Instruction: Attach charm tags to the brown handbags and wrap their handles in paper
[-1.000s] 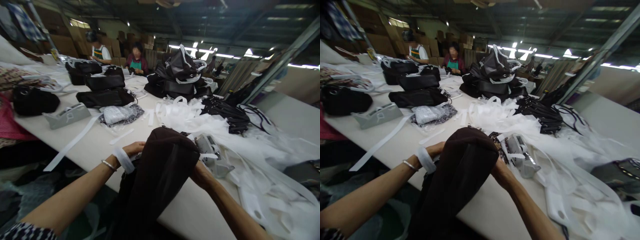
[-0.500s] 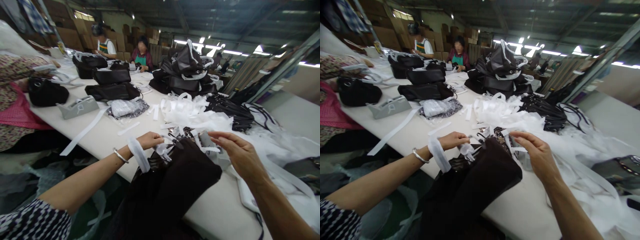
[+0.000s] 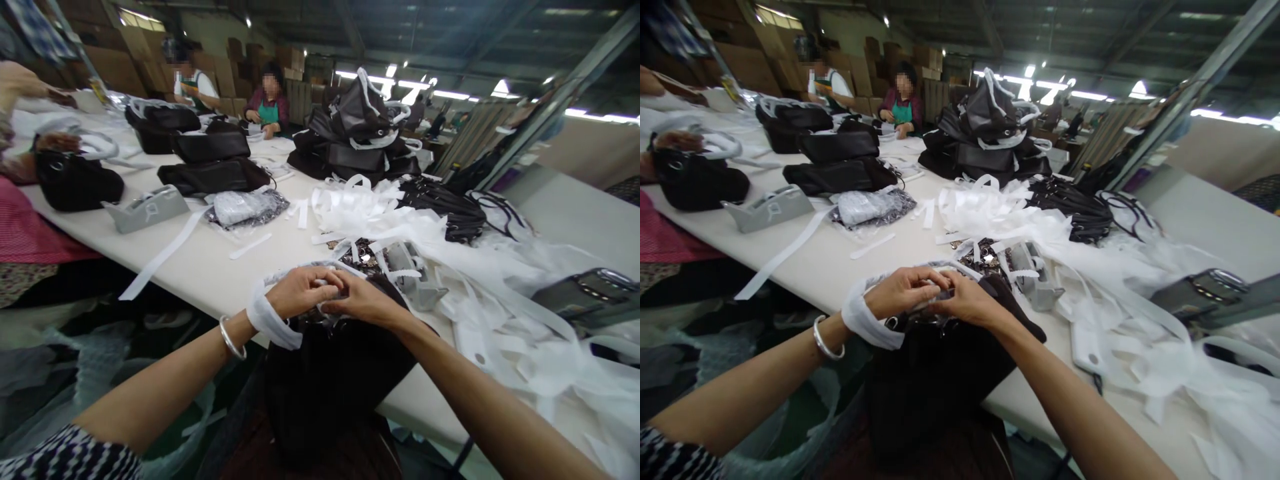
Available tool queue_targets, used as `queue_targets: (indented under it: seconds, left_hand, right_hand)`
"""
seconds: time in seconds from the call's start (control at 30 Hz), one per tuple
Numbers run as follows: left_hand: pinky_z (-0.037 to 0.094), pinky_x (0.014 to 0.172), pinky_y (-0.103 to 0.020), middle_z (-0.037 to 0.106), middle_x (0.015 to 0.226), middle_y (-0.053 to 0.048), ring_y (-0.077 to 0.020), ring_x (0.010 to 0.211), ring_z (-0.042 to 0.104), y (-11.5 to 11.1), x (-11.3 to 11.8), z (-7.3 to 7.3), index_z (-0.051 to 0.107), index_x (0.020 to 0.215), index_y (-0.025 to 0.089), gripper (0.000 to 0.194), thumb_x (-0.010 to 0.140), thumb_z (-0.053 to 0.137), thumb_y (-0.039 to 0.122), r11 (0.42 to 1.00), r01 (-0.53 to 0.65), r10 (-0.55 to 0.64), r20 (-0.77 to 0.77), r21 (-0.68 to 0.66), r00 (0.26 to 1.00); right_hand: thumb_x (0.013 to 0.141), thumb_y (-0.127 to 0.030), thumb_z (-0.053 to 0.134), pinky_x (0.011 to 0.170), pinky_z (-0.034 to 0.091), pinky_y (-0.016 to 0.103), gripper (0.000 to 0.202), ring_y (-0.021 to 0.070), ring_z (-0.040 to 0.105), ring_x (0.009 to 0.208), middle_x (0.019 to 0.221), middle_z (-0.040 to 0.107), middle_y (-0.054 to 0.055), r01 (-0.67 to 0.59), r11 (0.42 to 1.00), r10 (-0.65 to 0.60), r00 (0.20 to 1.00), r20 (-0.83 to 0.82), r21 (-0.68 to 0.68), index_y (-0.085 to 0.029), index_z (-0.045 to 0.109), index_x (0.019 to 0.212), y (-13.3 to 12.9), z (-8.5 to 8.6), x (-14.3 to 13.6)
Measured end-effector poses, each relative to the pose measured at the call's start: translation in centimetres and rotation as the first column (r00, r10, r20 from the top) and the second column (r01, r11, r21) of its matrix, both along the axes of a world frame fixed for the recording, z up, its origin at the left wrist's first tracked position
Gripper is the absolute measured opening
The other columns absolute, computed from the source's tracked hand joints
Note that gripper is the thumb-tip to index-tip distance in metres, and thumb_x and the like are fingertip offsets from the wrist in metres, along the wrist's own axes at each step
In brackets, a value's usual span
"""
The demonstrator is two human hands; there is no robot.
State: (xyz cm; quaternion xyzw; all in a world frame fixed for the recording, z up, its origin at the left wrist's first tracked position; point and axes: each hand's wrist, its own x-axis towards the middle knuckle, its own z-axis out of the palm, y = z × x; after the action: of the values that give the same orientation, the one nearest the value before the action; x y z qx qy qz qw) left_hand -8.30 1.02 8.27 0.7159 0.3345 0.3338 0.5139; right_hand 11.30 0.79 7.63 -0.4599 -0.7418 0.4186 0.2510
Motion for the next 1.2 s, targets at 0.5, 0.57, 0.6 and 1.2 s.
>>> queue_targets:
  seconds: [0.5,0.57,0.6,1.2]
  left_hand:
    - [0.041,0.089,-0.044,0.066,0.091,-0.012,-0.0358,0.095,0.059,-2.2,-0.4,-8.6,0.072,0.085,0.021,0.026,0.067,0.078,0.038,0.946,0.11,0.074,-0.534,0.305,0.843]
    - [0.041,0.088,-0.045,0.066,0.092,-0.013,-0.0367,0.095,0.059,-2.2,0.1,-8.6,0.071,0.085,0.021,0.027,0.065,0.08,0.037,0.941,0.149,0.068,-0.601,0.304,0.796]
    - [0.041,0.088,-0.045,0.066,0.093,-0.013,-0.0371,0.095,0.059,-2.2,0.2,-8.7,0.071,0.086,0.02,0.028,0.066,0.079,0.038,0.94,0.149,0.077,-0.616,0.307,0.784]
    - [0.05,0.09,-0.042,0.065,0.119,-0.015,-0.0352,0.108,0.062,-2.2,1.4,-8.4,0.058,0.119,0.015,0.072,0.059,0.084,0.044,0.867,0.251,0.181,-0.742,0.43,0.646]
  right_hand:
    - [0.062,-0.017,0.071,0.075,0.048,0.026,0.052,0.0148,0.061,0.079,0.089,0.07,-0.002,0.126,0.984,-0.141,0.983,-0.115,-0.128,-0.018,0.067,0.114,3.9,0.2,1.5]
    - [0.062,-0.017,0.071,0.075,0.048,0.026,0.052,0.0144,0.061,0.079,0.09,0.07,-0.002,0.102,0.989,-0.115,0.986,-0.118,-0.11,-0.018,0.067,0.114,4.2,0.7,0.9]
    - [0.062,-0.017,0.072,0.075,0.048,0.026,0.052,0.0143,0.061,0.079,0.09,0.07,-0.002,0.083,0.991,-0.096,0.987,-0.125,-0.107,-0.019,0.068,0.114,4.4,0.9,0.8]
    - [0.059,-0.018,0.077,0.082,0.051,0.029,0.054,0.018,0.064,0.087,0.095,0.072,-0.001,0.059,0.971,-0.096,0.983,-0.155,-0.233,-0.018,0.068,0.113,5.6,0.1,2.0]
